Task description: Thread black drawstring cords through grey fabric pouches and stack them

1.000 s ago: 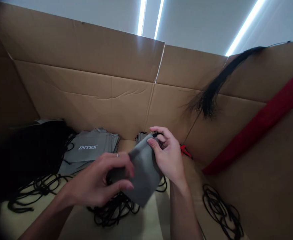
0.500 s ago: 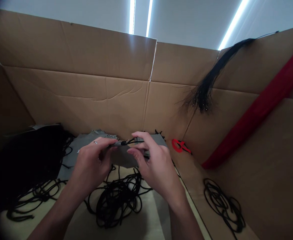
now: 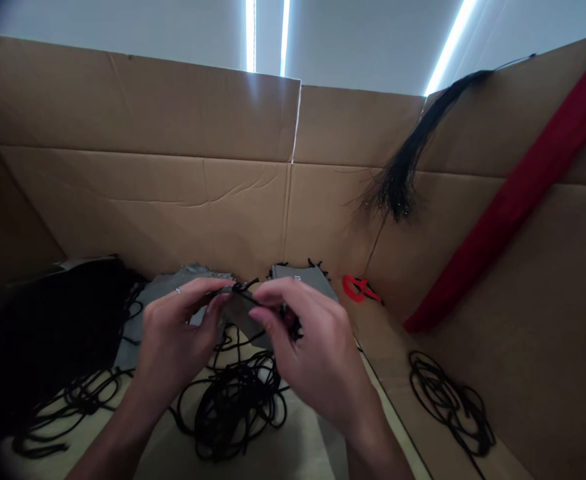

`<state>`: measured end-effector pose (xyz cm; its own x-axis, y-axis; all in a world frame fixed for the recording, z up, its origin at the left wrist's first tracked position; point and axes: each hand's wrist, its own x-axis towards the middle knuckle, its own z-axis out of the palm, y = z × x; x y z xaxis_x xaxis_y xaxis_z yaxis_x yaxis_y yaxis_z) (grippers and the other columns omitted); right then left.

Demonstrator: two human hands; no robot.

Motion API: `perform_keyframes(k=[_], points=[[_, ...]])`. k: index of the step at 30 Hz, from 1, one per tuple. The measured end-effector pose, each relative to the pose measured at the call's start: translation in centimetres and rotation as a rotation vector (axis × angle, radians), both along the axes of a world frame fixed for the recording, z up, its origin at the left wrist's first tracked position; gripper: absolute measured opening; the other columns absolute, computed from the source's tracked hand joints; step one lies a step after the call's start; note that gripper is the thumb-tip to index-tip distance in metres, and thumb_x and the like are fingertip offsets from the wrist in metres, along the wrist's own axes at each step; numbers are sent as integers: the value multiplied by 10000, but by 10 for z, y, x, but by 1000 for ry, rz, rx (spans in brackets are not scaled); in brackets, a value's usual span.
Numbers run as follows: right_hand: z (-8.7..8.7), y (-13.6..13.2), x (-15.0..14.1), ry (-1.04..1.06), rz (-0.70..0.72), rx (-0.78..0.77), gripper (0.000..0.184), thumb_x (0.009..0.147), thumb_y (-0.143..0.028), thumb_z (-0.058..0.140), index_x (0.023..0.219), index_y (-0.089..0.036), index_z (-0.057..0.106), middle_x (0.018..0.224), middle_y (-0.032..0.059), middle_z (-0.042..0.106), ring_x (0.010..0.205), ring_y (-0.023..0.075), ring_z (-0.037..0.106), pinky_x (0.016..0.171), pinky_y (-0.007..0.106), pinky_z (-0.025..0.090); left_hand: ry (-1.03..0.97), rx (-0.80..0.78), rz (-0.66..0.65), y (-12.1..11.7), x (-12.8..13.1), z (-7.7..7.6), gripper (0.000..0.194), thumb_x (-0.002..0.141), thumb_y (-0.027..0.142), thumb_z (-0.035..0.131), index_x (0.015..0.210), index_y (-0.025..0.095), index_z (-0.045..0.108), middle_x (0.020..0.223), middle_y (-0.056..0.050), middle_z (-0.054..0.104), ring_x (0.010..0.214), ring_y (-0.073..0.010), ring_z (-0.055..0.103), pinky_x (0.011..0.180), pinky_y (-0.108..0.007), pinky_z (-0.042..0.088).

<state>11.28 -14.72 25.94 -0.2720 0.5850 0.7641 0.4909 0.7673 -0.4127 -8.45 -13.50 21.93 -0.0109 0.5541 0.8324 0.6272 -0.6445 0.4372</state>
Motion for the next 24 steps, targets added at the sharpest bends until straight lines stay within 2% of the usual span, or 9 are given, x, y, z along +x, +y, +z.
perform_keyframes(k=[3,7,10,14,20,22,24], points=[[1,-13,0,-74,84,23,133,991,-233,718,1093,-312,684,873,-67,790,742,132,760,727,248,604,-1,6,-4,0,0,1,204,975,77,627,1086,205,740,1020,-21,815,889,-161,768,816,-278,598],[2,-9,0,-19,-49,141,134,1011,-214,683,1111,-303,682,952,-18,781,800,159,743,762,301,608,25,50,-34,-2,2,5,206,991,67,605,1084,197,736,1043,-37,812,939,-160,769,854,-277,602],[3,3,-2,-27,-63,178,88,1003,-181,682,1033,-261,701,930,12,743,853,172,719,788,313,597,60,97,-57,-3,5,7,210,1003,56,585,1081,179,737,1049,-58,810,964,-162,767,885,-280,603],[2,9,-5,-1,-51,196,178,1027,-134,607,902,-243,672,862,0,748,812,164,711,789,315,590,82,136,-42,-3,9,6,212,999,41,590,1083,157,746,1031,-65,811,941,-149,765,888,-257,602],[-5,5,-9,-3,-103,204,232,1020,-92,563,901,-271,650,851,-26,794,733,142,739,674,265,587,94,151,-30,-3,11,3,245,984,-4,581,1068,157,746,1015,-55,813,913,-129,765,855,-214,598],[-6,5,-8,32,-87,187,219,1014,-86,569,908,-265,638,850,-32,783,715,125,727,664,240,579,86,150,-27,-3,9,3,251,984,-4,579,1067,167,744,1009,-49,812,907,-131,765,852,-218,598],[-5,7,-5,78,-20,106,171,1028,-121,576,953,-259,645,854,-34,764,676,109,703,635,224,566,74,150,-27,-3,8,5,255,990,5,572,1067,177,744,1012,-51,811,915,-142,764,859,-235,599]])
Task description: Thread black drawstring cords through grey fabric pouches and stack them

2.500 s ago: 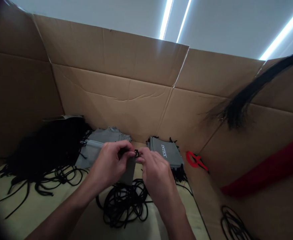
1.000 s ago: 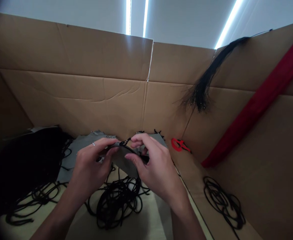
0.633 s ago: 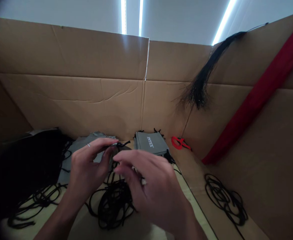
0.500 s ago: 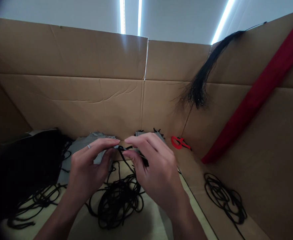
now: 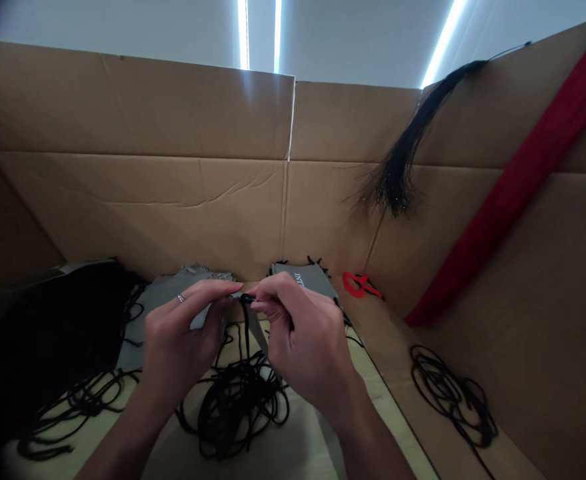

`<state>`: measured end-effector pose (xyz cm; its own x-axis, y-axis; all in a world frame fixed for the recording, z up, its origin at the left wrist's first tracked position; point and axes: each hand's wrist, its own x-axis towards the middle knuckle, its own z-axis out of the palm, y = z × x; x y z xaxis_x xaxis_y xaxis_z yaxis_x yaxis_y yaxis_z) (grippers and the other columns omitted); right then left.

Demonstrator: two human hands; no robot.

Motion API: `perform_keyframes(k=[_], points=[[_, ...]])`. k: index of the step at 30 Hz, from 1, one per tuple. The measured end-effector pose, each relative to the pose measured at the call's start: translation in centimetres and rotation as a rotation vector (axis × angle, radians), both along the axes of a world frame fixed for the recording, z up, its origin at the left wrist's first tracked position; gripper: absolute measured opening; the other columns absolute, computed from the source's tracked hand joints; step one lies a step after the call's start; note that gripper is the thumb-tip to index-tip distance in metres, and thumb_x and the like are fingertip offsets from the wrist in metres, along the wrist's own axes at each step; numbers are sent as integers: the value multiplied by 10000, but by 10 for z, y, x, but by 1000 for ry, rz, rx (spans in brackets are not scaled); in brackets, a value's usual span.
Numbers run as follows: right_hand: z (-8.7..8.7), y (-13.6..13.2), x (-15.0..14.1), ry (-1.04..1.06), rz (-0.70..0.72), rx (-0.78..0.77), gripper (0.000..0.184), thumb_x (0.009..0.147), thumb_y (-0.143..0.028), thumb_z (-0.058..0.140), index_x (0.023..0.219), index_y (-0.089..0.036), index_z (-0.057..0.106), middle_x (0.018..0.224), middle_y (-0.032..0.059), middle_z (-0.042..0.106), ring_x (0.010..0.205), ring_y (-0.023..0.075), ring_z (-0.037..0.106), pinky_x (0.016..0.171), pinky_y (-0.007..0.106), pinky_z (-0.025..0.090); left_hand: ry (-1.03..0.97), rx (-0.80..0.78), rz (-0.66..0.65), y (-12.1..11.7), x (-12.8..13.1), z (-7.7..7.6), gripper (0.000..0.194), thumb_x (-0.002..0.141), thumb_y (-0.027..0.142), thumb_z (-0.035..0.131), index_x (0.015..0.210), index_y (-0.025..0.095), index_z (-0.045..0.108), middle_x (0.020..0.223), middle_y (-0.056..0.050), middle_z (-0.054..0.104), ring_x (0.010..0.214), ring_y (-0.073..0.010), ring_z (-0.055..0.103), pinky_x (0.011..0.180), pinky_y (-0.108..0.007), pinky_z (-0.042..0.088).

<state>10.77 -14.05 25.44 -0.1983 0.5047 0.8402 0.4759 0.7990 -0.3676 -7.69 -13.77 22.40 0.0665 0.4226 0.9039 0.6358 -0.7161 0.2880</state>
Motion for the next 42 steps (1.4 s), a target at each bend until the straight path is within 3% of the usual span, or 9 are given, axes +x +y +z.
perform_keyframes(k=[3,5,8,12,18,25,32,38,42], points=[[2,5,7,57,186,-173,148,1064,-182,556,1064,-258,684,909,-23,762,651,99,679,597,216,555,-23,-44,-77,-1,-2,4,240,994,25,579,1056,178,754,997,-54,808,898,-150,757,835,-242,592],[3,10,11,40,259,-208,153,1054,-180,593,1081,-259,720,951,-13,773,740,111,708,663,222,569,-47,-123,-203,-1,-3,7,216,990,38,603,1039,175,763,955,-42,804,849,-138,747,780,-216,576],[3,17,12,5,321,-141,108,1011,-164,676,982,-243,744,930,0,759,852,138,715,758,247,560,-96,-223,-374,-3,-3,10,197,986,60,627,1015,181,781,864,-12,790,751,-111,715,701,-185,545],[0,24,10,5,413,-92,102,1014,-154,671,972,-230,725,929,9,724,868,142,688,768,263,541,-114,-385,-428,-4,-4,11,204,1000,113,609,977,172,803,757,-8,748,669,-114,668,645,-197,511],[0,24,13,-62,431,-97,103,1037,-151,616,978,-218,666,927,9,704,859,138,661,770,268,521,-233,-672,-585,-1,-3,6,216,999,233,616,970,150,814,737,-31,697,639,-133,588,596,-225,489],[2,15,17,-230,286,-134,93,1010,-136,528,1050,-212,565,1000,27,675,897,147,648,772,269,515,-262,-691,-547,1,-5,5,184,977,232,640,950,155,805,795,-42,741,706,-144,615,637,-225,477],[2,10,13,-260,158,-196,153,805,-115,500,877,-232,433,818,-23,567,722,130,513,624,266,419,-162,-644,-467,1,-3,2,222,993,216,609,972,187,828,826,-27,773,737,-151,647,665,-230,488],[6,9,16,-221,199,-150,174,870,-89,565,983,-217,597,846,-49,630,699,88,573,646,216,453,-147,-624,-388,0,-6,1,215,986,235,613,985,166,816,846,-46,789,748,-172,676,673,-251,505],[9,10,18,-240,190,-129,199,857,-53,604,973,-213,623,859,-53,661,690,79,580,644,206,459,-132,-615,-388,1,-7,3,200,986,243,621,966,156,800,813,-45,772,715,-167,658,642,-251,499]])
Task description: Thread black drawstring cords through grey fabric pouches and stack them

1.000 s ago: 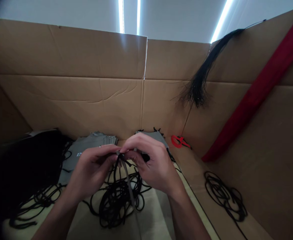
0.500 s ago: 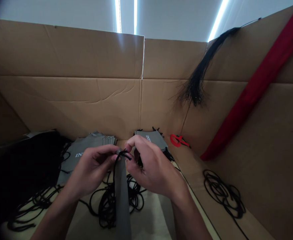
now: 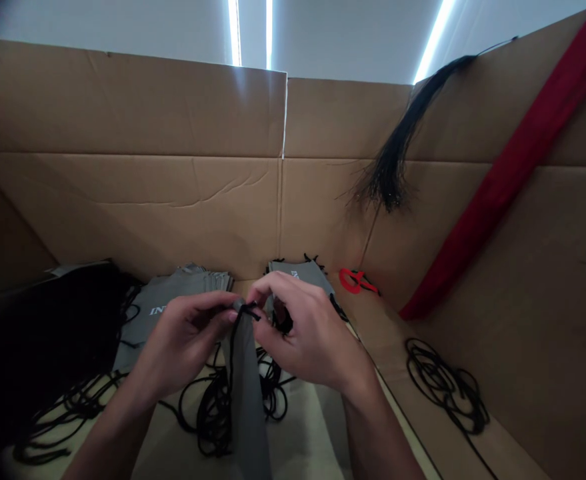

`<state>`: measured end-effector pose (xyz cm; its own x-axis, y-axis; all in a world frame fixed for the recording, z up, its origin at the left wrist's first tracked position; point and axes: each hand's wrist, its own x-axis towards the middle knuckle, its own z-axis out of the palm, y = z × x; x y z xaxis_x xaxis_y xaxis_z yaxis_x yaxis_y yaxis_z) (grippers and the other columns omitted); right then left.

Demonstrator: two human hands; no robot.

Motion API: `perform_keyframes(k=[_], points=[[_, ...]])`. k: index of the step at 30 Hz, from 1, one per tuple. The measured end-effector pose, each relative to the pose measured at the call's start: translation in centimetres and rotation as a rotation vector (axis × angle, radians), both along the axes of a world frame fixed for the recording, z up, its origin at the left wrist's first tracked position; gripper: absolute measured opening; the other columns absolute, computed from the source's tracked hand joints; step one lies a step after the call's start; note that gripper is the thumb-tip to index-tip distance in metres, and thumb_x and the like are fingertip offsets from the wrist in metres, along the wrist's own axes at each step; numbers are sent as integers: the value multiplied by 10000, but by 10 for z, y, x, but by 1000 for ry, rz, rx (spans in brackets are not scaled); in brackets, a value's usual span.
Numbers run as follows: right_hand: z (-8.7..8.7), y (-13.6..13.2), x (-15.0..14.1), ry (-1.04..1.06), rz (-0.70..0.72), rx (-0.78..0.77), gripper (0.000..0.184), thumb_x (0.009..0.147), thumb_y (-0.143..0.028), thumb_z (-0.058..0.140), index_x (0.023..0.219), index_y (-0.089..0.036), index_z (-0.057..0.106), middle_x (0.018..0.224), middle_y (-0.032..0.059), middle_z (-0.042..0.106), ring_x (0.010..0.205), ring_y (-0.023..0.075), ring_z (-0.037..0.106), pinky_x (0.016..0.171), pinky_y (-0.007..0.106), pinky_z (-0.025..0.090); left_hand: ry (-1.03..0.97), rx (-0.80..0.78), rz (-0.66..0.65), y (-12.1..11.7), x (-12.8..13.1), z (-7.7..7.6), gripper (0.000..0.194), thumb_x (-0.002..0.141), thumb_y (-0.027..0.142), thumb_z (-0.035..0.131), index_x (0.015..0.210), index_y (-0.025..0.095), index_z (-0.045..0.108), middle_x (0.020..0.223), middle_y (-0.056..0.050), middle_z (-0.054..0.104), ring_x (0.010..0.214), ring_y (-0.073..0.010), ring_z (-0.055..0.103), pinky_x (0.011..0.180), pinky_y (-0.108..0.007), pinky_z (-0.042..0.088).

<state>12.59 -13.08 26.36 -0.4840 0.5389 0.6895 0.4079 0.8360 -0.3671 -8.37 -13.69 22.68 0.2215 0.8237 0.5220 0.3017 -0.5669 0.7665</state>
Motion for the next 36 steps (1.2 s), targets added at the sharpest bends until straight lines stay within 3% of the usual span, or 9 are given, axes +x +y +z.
perform_keyframes(k=[5,11,14,20,26,32,36], points=[[-1,1,3,8,41,18,199,942,-101,617,1097,-210,676,953,-29,713,765,93,621,709,224,493,14,53,24,0,-1,2,191,1000,216,623,1002,184,811,876,-37,812,761,-171,722,687,-253,535],[-2,6,3,-1,4,105,97,1020,-145,632,1067,-198,699,998,17,738,881,135,665,779,259,523,178,374,237,2,0,-6,239,966,42,596,1032,178,782,935,-49,821,805,-174,762,730,-252,557],[-5,10,1,-70,-18,158,98,1035,-141,608,1054,-194,687,1024,44,722,958,174,655,840,303,525,250,460,301,4,1,-11,279,960,5,554,1044,171,763,943,-67,803,827,-197,753,735,-283,564],[-13,15,-3,-158,-24,144,106,1076,-160,509,1074,-202,606,1055,65,675,992,210,604,875,362,500,324,479,353,4,3,-12,257,978,23,555,1062,162,754,934,-76,790,837,-222,746,730,-311,571],[-16,17,-5,-55,48,-36,132,1082,-133,428,1041,-225,513,1028,38,632,946,173,602,843,330,495,248,434,287,2,3,-5,219,964,20,622,1019,172,769,907,-38,813,776,-175,755,699,-255,556],[-19,19,-7,-48,31,87,188,1038,-61,467,1045,-230,549,1028,48,639,973,198,582,860,357,482,239,496,319,4,3,-7,258,943,-6,586,1005,162,771,879,-54,809,772,-185,761,692,-260,585],[-20,20,-11,-14,-2,96,298,921,54,431,969,-232,498,943,28,587,906,187,547,806,332,456,236,494,317,2,5,-7,262,940,-3,590,1033,159,774,905,-61,819,791,-182,777,713,-257,608]])
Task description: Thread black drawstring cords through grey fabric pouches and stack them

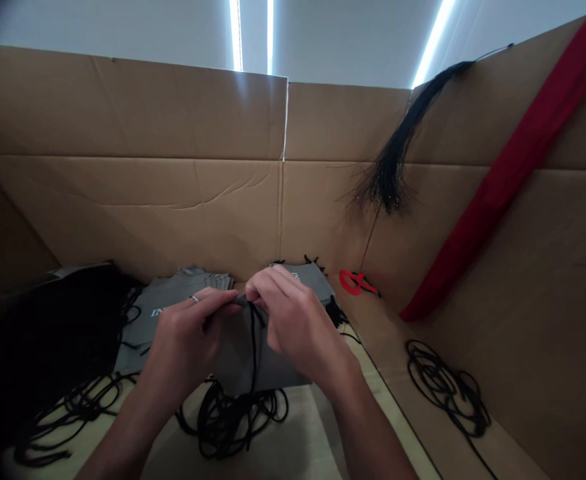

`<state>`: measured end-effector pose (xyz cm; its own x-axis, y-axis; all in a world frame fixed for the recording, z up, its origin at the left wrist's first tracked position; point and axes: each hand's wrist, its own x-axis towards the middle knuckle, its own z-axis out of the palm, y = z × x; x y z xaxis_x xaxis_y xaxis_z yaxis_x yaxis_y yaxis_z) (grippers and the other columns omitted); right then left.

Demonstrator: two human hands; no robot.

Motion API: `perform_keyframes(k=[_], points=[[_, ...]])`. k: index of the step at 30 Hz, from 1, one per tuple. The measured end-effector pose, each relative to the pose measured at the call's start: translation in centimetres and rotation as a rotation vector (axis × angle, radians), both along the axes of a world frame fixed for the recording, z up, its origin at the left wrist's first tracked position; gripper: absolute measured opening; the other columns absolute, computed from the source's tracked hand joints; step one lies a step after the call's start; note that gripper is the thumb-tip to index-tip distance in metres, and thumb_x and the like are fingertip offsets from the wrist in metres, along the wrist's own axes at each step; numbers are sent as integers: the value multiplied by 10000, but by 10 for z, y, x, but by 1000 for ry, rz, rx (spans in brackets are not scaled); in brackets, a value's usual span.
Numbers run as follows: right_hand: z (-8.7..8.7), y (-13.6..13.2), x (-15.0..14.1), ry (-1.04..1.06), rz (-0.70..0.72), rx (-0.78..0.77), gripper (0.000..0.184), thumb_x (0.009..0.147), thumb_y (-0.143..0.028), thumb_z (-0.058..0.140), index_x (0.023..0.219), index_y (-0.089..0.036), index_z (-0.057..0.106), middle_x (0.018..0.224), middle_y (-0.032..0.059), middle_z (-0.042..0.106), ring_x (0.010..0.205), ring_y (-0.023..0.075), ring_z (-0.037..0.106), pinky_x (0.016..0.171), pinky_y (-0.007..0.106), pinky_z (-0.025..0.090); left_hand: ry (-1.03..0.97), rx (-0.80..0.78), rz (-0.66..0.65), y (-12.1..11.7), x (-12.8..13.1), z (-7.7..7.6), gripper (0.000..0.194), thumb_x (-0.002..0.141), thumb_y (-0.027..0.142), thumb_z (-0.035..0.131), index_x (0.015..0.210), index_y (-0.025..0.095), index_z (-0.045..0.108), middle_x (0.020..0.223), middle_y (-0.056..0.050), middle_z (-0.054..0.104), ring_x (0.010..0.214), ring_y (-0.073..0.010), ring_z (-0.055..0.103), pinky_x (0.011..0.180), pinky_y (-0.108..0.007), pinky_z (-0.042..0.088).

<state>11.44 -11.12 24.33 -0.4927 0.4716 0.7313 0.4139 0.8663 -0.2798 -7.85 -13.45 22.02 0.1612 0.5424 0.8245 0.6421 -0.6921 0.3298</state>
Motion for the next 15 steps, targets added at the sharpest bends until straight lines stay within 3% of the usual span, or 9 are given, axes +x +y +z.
perform_keyframes(k=[6,11,15], points=[[0,0,-7,146,72,-180,231,987,-13,429,944,-236,470,917,7,603,825,144,592,729,264,469,-65,-16,-32,-2,-1,5,210,954,41,623,1004,181,772,901,-47,833,770,-177,782,702,-248,599],[1,1,-4,172,58,-183,120,1043,-134,520,1047,-230,593,977,13,676,876,150,650,791,283,491,-79,-35,-25,-2,-4,6,231,944,23,614,1001,175,780,907,-47,839,763,-175,783,688,-242,577],[1,3,-1,275,109,-324,62,1032,-232,625,1070,-233,673,955,12,705,832,147,659,726,269,489,-159,-160,-57,-3,-5,6,198,954,88,650,1008,190,811,967,-51,855,837,-196,804,734,-253,584]])
